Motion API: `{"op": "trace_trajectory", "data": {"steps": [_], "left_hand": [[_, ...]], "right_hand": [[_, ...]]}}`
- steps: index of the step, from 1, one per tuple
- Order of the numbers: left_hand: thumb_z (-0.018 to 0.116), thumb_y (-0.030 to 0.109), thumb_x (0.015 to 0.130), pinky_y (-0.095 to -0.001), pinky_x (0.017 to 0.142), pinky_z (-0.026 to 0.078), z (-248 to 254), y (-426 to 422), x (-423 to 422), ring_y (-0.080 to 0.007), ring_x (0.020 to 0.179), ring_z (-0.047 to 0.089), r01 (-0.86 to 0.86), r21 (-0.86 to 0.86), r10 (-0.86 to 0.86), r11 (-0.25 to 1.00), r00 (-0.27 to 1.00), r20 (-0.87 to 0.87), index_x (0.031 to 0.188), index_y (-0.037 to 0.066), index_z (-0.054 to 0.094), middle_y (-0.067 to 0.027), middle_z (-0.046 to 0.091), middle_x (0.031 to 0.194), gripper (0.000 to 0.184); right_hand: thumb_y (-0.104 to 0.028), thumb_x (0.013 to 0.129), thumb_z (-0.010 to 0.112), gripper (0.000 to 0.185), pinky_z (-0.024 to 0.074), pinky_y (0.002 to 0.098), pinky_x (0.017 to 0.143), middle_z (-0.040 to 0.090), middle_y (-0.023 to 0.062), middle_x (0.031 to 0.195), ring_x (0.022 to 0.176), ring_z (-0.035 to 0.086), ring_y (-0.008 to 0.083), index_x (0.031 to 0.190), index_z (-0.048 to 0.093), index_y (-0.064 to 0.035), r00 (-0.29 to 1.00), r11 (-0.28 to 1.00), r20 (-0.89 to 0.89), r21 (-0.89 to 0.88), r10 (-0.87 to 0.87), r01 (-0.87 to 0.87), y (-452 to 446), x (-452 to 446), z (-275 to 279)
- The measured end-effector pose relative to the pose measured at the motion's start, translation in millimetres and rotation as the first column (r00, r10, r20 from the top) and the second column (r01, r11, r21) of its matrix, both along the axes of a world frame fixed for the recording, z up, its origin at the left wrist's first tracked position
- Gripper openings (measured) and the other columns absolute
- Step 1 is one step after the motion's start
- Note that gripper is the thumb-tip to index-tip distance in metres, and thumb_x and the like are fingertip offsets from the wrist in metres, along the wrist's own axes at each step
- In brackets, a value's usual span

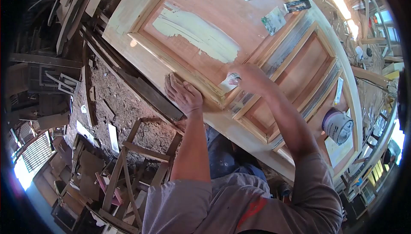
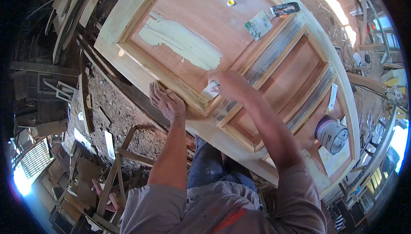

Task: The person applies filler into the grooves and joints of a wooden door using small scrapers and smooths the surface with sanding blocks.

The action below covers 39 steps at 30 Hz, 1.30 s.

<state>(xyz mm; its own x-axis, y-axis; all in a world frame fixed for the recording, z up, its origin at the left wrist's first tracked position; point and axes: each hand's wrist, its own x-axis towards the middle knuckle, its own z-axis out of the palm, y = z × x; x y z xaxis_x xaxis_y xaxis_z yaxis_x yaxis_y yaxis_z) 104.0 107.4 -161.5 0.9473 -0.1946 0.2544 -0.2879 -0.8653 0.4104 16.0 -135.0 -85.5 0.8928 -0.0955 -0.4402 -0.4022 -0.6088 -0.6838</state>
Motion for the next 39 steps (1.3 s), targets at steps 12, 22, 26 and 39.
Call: {"op": "trace_trajectory", "data": {"steps": [12, 22, 26, 39], "left_hand": [[0.041, 0.036, 0.105, -0.0568, 0.122, 0.030, 2.4, -0.3, 0.3, -0.0422, 0.146, 0.043, -0.009, -0.008, 0.009, 1.000, 1.000, -0.009, 0.150, -0.002, 0.048, -0.0255, 0.047, 0.155, 0.060], [0.044, 0.032, 0.103, -0.0558, 0.124, 0.028, 3.7, -0.1, -1.0, -0.0404, 0.147, 0.041, -0.017, -0.004, 0.017, 1.000, 1.000, -0.026, 0.153, 0.000, 0.046, -0.0240, 0.046, 0.156, 0.059], [0.044, 0.032, 0.102, -0.0559, 0.124, 0.027, 1.8, 0.4, -1.1, -0.0399, 0.148, 0.041, -0.025, 0.001, 0.025, 1.000, 1.000, -0.017, 0.152, -0.001, 0.047, -0.0241, 0.046, 0.157, 0.059], [0.044, 0.032, 0.102, -0.0567, 0.124, 0.027, -2.0, 1.7, -1.2, -0.0408, 0.148, 0.041, -0.023, -0.004, 0.023, 1.000, 0.999, -0.024, 0.151, -0.001, 0.047, -0.0246, 0.046, 0.157, 0.059]], "right_hand": [[-0.014, 0.089, 0.076, 0.017, 0.0537, 0.0485, 0.088, 0.075, 0.0180, 0.097, 0.101, 0.071, 0.0396, 0.104, 0.074, -0.0058, 0.997, 0.998, 0.066, 0.044, 0.044, -0.047, 13.0, -6.5, -17.2], [-0.014, 0.089, 0.077, 0.021, 0.0542, 0.0480, 0.087, 0.075, 0.0195, 0.098, 0.097, 0.072, 0.0392, 0.107, 0.074, -0.0049, 0.997, 0.999, 0.062, 0.019, 0.045, -0.046, 24.2, -5.7, -15.6], [-0.013, 0.089, 0.078, 0.025, 0.0548, 0.0461, 0.085, 0.076, 0.0200, 0.101, 0.096, 0.073, 0.0374, 0.112, 0.074, -0.0046, 0.995, 0.959, -0.037, 0.265, -0.097, 0.104, 18.8, -5.7, -6.8], [-0.011, 0.092, 0.074, 0.021, 0.0549, 0.0467, 0.090, 0.076, 0.0192, 0.105, 0.099, 0.073, 0.0384, 0.111, 0.074, -0.0037, 0.998, 0.995, 0.010, 0.084, 0.056, -0.057, 21.5, -2.5, -16.8]]}}
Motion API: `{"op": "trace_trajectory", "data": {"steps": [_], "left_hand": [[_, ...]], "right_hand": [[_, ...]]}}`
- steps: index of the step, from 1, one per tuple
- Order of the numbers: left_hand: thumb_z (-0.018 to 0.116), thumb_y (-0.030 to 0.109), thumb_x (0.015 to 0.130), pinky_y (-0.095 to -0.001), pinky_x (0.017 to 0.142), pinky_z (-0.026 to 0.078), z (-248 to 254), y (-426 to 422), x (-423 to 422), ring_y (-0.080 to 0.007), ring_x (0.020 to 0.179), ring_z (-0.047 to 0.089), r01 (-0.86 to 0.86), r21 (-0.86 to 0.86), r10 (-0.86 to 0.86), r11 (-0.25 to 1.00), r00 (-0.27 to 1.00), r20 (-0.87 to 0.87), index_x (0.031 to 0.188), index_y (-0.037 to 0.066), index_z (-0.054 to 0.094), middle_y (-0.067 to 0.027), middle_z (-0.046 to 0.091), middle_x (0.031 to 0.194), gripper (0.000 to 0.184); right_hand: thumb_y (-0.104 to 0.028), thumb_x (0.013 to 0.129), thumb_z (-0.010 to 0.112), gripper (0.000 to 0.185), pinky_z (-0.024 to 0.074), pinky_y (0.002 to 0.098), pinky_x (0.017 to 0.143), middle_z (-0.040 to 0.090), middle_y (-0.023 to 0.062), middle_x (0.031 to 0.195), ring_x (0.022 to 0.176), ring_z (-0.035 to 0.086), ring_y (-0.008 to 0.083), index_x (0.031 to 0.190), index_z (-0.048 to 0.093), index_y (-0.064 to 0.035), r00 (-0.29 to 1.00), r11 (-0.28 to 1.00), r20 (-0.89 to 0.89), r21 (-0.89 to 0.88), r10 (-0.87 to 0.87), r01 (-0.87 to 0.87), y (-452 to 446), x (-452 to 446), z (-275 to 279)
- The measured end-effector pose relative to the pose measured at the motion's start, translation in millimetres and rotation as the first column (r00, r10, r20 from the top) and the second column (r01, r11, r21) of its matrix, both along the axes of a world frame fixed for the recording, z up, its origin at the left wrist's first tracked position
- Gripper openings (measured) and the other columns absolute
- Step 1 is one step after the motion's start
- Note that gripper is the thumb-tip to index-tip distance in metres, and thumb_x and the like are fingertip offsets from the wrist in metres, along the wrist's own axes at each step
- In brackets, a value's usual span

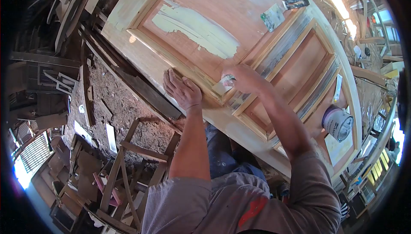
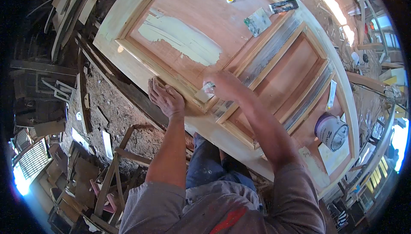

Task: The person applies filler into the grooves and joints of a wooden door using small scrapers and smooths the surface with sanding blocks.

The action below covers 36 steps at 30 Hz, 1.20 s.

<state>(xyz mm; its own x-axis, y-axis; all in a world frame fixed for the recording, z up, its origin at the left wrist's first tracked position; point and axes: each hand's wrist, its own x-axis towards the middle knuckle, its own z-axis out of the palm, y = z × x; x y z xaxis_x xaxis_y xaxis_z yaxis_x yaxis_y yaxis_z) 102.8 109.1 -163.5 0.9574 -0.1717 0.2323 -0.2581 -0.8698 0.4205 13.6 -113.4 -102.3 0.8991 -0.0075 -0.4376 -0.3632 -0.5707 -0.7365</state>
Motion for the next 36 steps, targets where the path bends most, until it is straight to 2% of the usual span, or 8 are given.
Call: {"op": "trace_trajectory", "data": {"steps": [2, 5, 8, 14, 23, 29, 32, 36], "left_hand": [[0.044, 0.032, 0.102, -0.0566, 0.124, 0.027, 0.7, 0.0, -0.6, -0.0405, 0.148, 0.041, 0.003, 0.000, -0.003, 1.000, 1.000, 0.000, 0.151, -0.001, 0.047, -0.0244, 0.046, 0.157, 0.059], [0.044, 0.032, 0.102, -0.0561, 0.124, 0.027, 1.6, -1.2, -0.3, -0.0398, 0.148, 0.041, 0.000, -0.002, 0.000, 1.000, 1.000, 0.001, 0.151, 0.000, 0.047, -0.0237, 0.047, 0.156, 0.059], [0.043, 0.033, 0.103, -0.0558, 0.123, 0.028, 1.8, -0.5, -0.2, -0.0392, 0.148, 0.042, 0.005, 0.005, -0.005, 1.000, 1.000, 0.004, 0.151, -0.001, 0.048, -0.0232, 0.047, 0.156, 0.059], [0.044, 0.031, 0.101, -0.0603, 0.124, 0.024, 3.0, -0.7, -0.7, -0.0432, 0.147, 0.040, 0.014, -0.015, -0.015, 1.000, 1.000, -0.019, 0.152, 0.001, 0.045, -0.0246, 0.045, 0.157, 0.059], [0.044, 0.029, 0.102, -0.0609, 0.125, 0.023, 0.1, -0.9, -1.1, -0.0430, 0.148, 0.039, 0.011, -0.017, -0.011, 1.000, 1.000, -0.021, 0.153, 0.002, 0.044, -0.0241, 0.044, 0.158, 0.057], [0.042, 0.031, 0.103, -0.0602, 0.124, 0.024, 3.0, -1.9, -1.2, -0.0435, 0.148, 0.039, 0.013, -0.017, -0.014, 1.000, 1.000, -0.024, 0.152, 0.002, 0.045, -0.0247, 0.044, 0.157, 0.057], [0.042, 0.031, 0.103, -0.0598, 0.124, 0.025, 2.5, -1.5, -0.7, -0.0440, 0.147, 0.040, 0.016, -0.023, -0.017, 1.000, 1.000, -0.017, 0.152, 0.001, 0.045, -0.0253, 0.044, 0.157, 0.057], [0.042, 0.032, 0.103, -0.0594, 0.124, 0.026, 0.1, -0.6, -1.1, -0.0440, 0.147, 0.040, 0.014, -0.018, -0.014, 1.000, 1.000, -0.007, 0.152, 0.001, 0.045, -0.0257, 0.045, 0.156, 0.057]], "right_hand": [[-0.011, 0.092, 0.074, 0.022, 0.0548, 0.0470, 0.090, 0.076, 0.0200, 0.107, 0.100, 0.073, 0.0387, 0.112, 0.074, -0.0035, 0.999, 0.999, 0.014, 0.010, 0.037, -0.038, -4.8, -1.0, 0.3], [-0.012, 0.091, 0.075, 0.024, 0.0543, 0.0476, 0.091, 0.075, 0.0199, 0.110, 0.103, 0.072, 0.0390, 0.113, 0.074, -0.0033, 0.982, 0.980, -0.143, 0.137, -0.121, 0.141, -8.8, 2.5, 24.0], [-0.012, 0.090, 0.077, 0.026, 0.0539, 0.0469, 0.092, 0.075, 0.0192, 0.111, 0.106, 0.071, 0.0384, 0.114, 0.074, -0.0037, 0.998, 0.997, -0.034, 0.057, -0.053, 0.055, -8.8, -1.5, 8.1], [-0.013, 0.091, 0.077, 0.024, 0.0534, 0.0454, 0.091, 0.076, 0.0177, 0.108, 0.104, 0.072, 0.0373, 0.113, 0.074, -0.0050, 0.999, 0.999, -0.053, 0.039, 0.011, -0.009, 2.6, -1.0, 8.9], [-0.015, 0.093, 0.077, 0.025, 0.0537, 0.0442, 0.091, 0.077, 0.0172, 0.109, 0.104, 0.073, 0.0343, 0.116, 0.076, -0.0062, 0.981, 0.971, -0.195, 0.237, 0.009, 0.039, -10.2, 8.1, 27.1], [-0.021, 0.093, 0.078, 0.024, 0.0545, 0.0466, 0.092, 0.077, 0.0170, 0.109, 0.107, 0.072, 0.0358, 0.114, 0.077, -0.0093, 0.996, 0.993, -0.068, 0.101, -0.058, 0.065, -11.0, 4.6, 1.5], [-0.015, 0.095, 0.076, 0.026, 0.0538, 0.0450, 0.093, 0.077, 0.0176, 0.110, 0.106, 0.073, 0.0339, 0.119, 0.075, -0.0070, 0.982, 0.994, -0.187, 0.100, -0.031, 0.051, -2.1, 15.2, 27.5], [-0.017, 0.094, 0.076, 0.024, 0.0541, 0.0462, 0.093, 0.077, 0.0171, 0.110, 0.106, 0.073, 0.0347, 0.116, 0.076, -0.0082, 0.990, 0.995, -0.138, 0.104, 0.002, 0.013, 1.5, 11.7, 7.9]]}}
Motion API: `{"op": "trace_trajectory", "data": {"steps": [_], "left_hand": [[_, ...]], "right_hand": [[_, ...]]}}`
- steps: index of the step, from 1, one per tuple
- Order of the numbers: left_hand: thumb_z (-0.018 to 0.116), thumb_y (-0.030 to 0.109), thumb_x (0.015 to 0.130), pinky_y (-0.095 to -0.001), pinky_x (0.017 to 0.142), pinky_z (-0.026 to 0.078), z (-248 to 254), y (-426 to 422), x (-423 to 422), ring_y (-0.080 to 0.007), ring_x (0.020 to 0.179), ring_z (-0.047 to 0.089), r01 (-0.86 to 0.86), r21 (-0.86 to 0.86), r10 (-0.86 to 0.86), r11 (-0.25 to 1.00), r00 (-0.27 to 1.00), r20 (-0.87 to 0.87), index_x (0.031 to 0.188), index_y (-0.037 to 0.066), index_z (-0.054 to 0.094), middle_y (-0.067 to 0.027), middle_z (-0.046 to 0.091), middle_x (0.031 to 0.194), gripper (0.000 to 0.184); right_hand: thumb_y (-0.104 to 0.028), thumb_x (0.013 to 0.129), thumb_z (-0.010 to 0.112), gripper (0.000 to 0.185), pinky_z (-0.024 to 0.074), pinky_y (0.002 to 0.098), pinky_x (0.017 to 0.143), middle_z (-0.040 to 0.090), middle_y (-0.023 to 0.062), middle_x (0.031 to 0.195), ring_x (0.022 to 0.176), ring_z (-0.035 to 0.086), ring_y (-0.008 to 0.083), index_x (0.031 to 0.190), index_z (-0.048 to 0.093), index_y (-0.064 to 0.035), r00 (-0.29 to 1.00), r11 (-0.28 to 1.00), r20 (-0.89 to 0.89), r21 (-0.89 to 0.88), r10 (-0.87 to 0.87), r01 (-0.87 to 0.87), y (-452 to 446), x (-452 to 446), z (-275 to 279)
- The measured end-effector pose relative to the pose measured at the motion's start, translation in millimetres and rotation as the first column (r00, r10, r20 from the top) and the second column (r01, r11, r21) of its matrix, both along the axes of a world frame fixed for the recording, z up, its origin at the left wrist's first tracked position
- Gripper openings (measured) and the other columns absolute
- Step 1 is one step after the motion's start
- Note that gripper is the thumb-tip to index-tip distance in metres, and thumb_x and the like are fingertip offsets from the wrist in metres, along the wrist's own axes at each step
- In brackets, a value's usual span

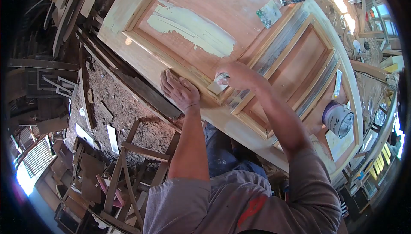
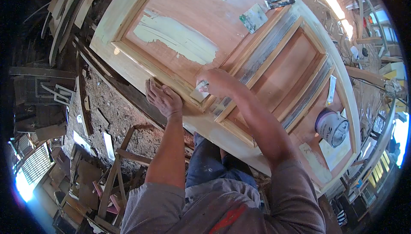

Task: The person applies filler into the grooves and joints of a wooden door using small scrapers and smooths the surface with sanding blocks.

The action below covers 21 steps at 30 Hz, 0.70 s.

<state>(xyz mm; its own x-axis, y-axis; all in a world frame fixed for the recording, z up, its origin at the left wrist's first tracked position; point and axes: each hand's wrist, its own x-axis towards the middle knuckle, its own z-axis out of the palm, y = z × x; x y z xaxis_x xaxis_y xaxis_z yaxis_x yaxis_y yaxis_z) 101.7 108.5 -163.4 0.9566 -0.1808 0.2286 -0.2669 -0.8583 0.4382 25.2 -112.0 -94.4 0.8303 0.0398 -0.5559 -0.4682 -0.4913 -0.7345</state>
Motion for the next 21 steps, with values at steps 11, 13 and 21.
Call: {"op": "trace_trajectory", "data": {"steps": [11, 13, 21], "left_hand": [[0.039, 0.034, 0.106, -0.0589, 0.123, 0.027, 1.3, -2.0, 0.8, -0.0434, 0.146, 0.042, 0.009, 0.008, -0.009, 1.000, 1.000, 0.014, 0.150, 0.001, 0.047, -0.0245, 0.046, 0.156, 0.056], [0.039, 0.034, 0.107, -0.0590, 0.123, 0.028, 2.9, -1.9, 0.5, -0.0436, 0.146, 0.042, 0.010, 0.012, -0.011, 1.000, 1.000, 0.027, 0.150, 0.001, 0.048, -0.0249, 0.046, 0.156, 0.055], [0.040, 0.030, 0.107, -0.0595, 0.123, 0.027, 2.8, -1.4, 0.5, -0.0439, 0.146, 0.042, 0.009, 0.016, -0.009, 1.000, 1.000, 0.013, 0.150, 0.001, 0.048, -0.0252, 0.047, 0.156, 0.053]], "right_hand": [[-0.017, 0.091, 0.078, 0.021, 0.0543, 0.0480, 0.090, 0.077, 0.0176, 0.108, 0.104, 0.073, 0.0375, 0.110, 0.078, -0.0090, 0.998, 0.999, 0.068, -0.042, 0.014, -0.011, -8.4, -0.8, -3.9], [-0.018, 0.093, 0.077, 0.022, 0.0540, 0.0462, 0.092, 0.077, 0.0160, 0.110, 0.105, 0.072, 0.0357, 0.113, 0.077, -0.0085, 1.000, 1.000, -0.010, -0.016, 0.012, -0.013, -2.3, 0.5, 0.8], [-0.017, 0.094, 0.076, 0.023, 0.0537, 0.0447, 0.091, 0.077, 0.0157, 0.109, 0.105, 0.073, 0.0348, 0.114, 0.076, -0.0071, 1.000, 1.000, 0.021, -0.006, 0.012, -0.012, -2.4, -5.1, 3.2]]}}
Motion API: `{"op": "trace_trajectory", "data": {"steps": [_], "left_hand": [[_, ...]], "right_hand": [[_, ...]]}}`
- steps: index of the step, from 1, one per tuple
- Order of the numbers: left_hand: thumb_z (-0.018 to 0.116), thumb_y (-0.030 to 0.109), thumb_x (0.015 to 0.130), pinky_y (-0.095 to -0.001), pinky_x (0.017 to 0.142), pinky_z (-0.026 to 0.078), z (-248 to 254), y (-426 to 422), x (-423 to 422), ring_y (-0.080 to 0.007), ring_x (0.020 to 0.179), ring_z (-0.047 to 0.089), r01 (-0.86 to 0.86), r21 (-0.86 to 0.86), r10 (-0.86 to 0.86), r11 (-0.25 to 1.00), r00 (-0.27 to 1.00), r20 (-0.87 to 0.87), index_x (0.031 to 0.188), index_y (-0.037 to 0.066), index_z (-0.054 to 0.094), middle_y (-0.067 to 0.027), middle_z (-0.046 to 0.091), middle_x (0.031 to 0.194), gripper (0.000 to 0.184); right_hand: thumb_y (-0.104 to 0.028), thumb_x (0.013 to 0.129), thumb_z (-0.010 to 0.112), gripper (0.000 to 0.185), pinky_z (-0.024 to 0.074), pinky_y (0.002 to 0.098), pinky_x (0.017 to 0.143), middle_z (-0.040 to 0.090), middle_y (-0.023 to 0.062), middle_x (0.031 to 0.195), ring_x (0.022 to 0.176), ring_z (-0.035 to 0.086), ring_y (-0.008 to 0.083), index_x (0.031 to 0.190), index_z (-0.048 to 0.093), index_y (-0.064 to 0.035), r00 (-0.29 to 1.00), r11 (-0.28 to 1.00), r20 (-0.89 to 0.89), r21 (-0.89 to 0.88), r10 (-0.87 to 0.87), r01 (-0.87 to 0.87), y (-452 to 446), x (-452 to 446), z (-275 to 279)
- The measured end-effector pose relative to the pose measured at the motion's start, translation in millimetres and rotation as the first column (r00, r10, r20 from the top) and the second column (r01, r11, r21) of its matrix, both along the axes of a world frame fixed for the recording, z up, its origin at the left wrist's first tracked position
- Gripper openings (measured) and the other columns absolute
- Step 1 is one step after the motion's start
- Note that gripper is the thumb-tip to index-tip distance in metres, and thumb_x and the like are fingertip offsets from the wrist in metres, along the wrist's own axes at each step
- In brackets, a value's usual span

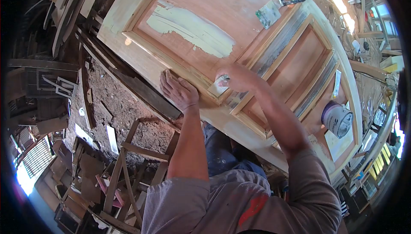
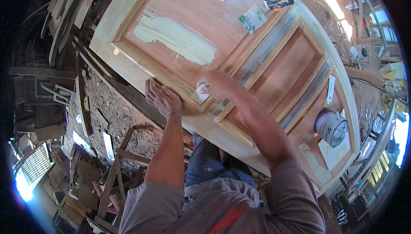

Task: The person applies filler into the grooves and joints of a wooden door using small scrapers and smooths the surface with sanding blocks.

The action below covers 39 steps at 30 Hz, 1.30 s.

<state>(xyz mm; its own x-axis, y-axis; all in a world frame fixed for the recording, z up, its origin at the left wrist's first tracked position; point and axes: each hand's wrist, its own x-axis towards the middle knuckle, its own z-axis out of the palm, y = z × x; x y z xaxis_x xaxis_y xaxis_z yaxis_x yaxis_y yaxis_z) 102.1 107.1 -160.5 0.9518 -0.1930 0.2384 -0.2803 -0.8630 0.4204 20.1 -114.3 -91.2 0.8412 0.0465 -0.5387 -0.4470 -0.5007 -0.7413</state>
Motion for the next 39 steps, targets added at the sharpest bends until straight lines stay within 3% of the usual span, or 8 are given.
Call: {"op": "trace_trajectory", "data": {"steps": [5, 11, 14, 20, 23, 35, 38, 39], "left_hand": [[0.041, 0.030, 0.106, -0.0596, 0.123, 0.026, 4.1, -1.4, -0.5, -0.0438, 0.147, 0.041, -0.006, 0.002, 0.006, 1.000, 1.000, -0.019, 0.150, 0.002, 0.048, -0.0242, 0.047, 0.156, 0.053], [0.040, 0.032, 0.106, -0.0592, 0.123, 0.026, -0.6, 0.0, 0.9, -0.0438, 0.146, 0.041, -0.002, 0.002, 0.002, 1.000, 1.000, -0.006, 0.149, 0.002, 0.049, -0.0237, 0.047, 0.156, 0.053], [0.040, 0.032, 0.106, -0.0586, 0.122, 0.028, 2.0, 0.1, 0.1, -0.0432, 0.145, 0.043, -0.013, 0.020, 0.013, 1.000, 1.000, 0.001, 0.148, 0.001, 0.051, -0.0241, 0.048, 0.155, 0.053], [0.039, 0.034, 0.106, -0.0570, 0.121, 0.030, 0.7, -0.7, 0.9, -0.0424, 0.144, 0.044, -0.019, 0.019, 0.018, 1.000, 0.999, 0.028, 0.149, 0.001, 0.050, -0.0245, 0.049, 0.154, 0.055], [0.040, 0.034, 0.106, -0.0568, 0.121, 0.030, 0.6, 1.0, 2.5, -0.0426, 0.145, 0.044, -0.027, 0.015, 0.027, 1.000, 0.999, 0.023, 0.150, 0.002, 0.048, -0.0245, 0.048, 0.155, 0.055], [0.042, 0.031, 0.106, -0.0602, 0.123, 0.029, 2.4, -0.4, 2.2, -0.0451, 0.145, 0.042, -0.011, -0.014, 0.011, 1.000, 1.000, 0.009, 0.149, 0.001, 0.049, -0.0257, 0.047, 0.155, 0.053], [0.043, 0.031, 0.106, -0.0600, 0.123, 0.029, 1.5, 0.8, 2.6, -0.0452, 0.145, 0.042, -0.012, -0.007, 0.012, 1.000, 1.000, 0.008, 0.149, 0.001, 0.049, -0.0252, 0.046, 0.156, 0.053], [0.043, 0.031, 0.106, -0.0600, 0.123, 0.029, 2.2, 0.4, 2.4, -0.0451, 0.145, 0.042, -0.013, -0.006, 0.013, 1.000, 1.000, 0.004, 0.150, 0.001, 0.048, -0.0250, 0.046, 0.156, 0.053]], "right_hand": [[-0.017, 0.093, 0.077, 0.023, 0.0537, 0.0437, 0.089, 0.077, 0.0163, 0.109, 0.105, 0.072, 0.0352, 0.114, 0.077, -0.0070, 0.999, 0.992, -0.035, 0.126, -0.021, 0.025, -5.0, 4.5, 29.5], [-0.018, 0.094, 0.077, 0.024, 0.0539, 0.0425, 0.088, 0.077, 0.0161, 0.103, 0.098, 0.074, 0.0329, 0.115, 0.077, -0.0071, 0.991, 0.999, 0.128, -0.015, -0.048, 0.050, 7.7, -4.9, 6.6], [-0.018, 0.094, 0.077, 0.024, 0.0548, 0.0420, 0.085, 0.078, 0.0150, 0.100, 0.092, 0.074, 0.0306, 0.115, 0.077, -0.0072, 1.000, 0.984, 0.008, 0.175, -0.028, 0.026, 2.1, 1.3, 27.2], [-0.023, 0.092, 0.079, 0.027, 0.0557, 0.0422, 0.082, 0.077, 0.0181, 0.100, 0.091, 0.075, 0.0306, 0.113, 0.076, -0.0059, 0.865, 0.863, 0.142, -0.097, -0.482, 0.496, -17.0, -6.7, 29.5], [-0.023, 0.093, 0.080, 0.029, 0.0560, 0.0401, 0.080, 0.078, 0.0171, 0.099, 0.088, 0.075, 0.0270, 0.113, 0.076, -0.0033, 0.775, 0.774, 0.168, -0.087, -0.609, 0.627, -29.3, -19.2, 28.3], [-0.016, 0.093, 0.082, 0.023, 0.0567, 0.0340, 0.073, 0.078, 0.0135, 0.093, 0.083, 0.073, 0.0184, 0.108, 0.075, 0.0005, 0.733, 0.729, -0.015, -0.114, -0.680, 0.675, -51.8, -15.5, 56.6], [-0.014, 0.095, 0.080, 0.017, 0.0590, 0.0316, 0.074, 0.079, 0.0150, 0.100, 0.086, 0.076, 0.0215, 0.107, 0.076, -0.0024, 0.702, 0.759, 0.471, -0.096, -0.535, 0.644, -23.0, -32.9, 13.4], [-0.012, 0.097, 0.076, 0.015, 0.0608, 0.0359, 0.087, 0.079, 0.0153, 0.118, 0.098, 0.077, 0.0258, 0.111, 0.079, -0.0063, 0.676, 0.787, 0.602, -0.123, -0.425, 0.604, -16.3, -32.2, 2.9]]}}
